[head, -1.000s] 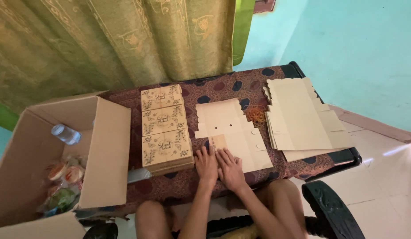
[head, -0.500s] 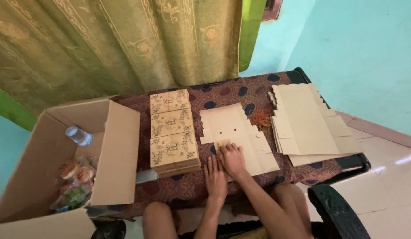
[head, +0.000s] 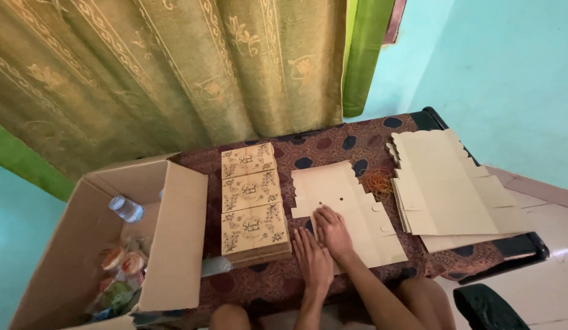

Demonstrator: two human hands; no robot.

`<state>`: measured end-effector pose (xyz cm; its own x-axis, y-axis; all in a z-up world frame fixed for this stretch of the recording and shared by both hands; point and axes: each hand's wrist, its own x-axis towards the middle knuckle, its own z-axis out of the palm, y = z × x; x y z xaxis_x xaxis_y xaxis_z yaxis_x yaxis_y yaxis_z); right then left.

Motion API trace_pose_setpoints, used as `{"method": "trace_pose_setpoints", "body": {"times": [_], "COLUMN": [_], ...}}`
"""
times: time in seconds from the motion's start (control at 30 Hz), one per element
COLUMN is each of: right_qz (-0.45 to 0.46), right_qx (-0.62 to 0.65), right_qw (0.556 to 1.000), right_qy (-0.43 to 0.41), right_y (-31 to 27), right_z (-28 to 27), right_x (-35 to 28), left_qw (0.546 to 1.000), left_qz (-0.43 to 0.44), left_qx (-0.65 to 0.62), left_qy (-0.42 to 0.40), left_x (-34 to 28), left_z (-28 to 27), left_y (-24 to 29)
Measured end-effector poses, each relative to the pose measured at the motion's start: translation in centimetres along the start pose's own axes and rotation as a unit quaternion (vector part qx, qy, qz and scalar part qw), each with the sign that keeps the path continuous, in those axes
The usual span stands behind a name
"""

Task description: Folding flat cardboard templates into small boxes on a table.

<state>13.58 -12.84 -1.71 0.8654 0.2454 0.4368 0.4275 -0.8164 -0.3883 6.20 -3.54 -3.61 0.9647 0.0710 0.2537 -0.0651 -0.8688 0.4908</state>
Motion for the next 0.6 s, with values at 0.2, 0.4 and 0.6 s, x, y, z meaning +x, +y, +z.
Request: {"method": "trace_pose_setpoints", "body": {"times": [0.2,0.4,0.6], "right_qz": [0.004,0.009,0.035], "right_qx": [-0.002,0.007,-0.061], "right_qw": [1.000,1.000,0.998], "right_qy": [0.008,0.001,0.004], "right_y": [-1.5,-0.9,1.5], "right_z": [-1.9,-1.6,1.7], "right_x": [0.5,0.4,-0.4], "left_qw": [0.990,0.995,0.996], "left_qz": [-0.123,-0.093,-0.039], "left_qx": [0.007,0.026,0.053], "left_qy": [-0.073,-0.017,0.064], "left_x": [4.7,5.1,4.2], "left_z": [0.0,1.8,-0.6], "left_y": [0.2,-0.6,0.8]}}
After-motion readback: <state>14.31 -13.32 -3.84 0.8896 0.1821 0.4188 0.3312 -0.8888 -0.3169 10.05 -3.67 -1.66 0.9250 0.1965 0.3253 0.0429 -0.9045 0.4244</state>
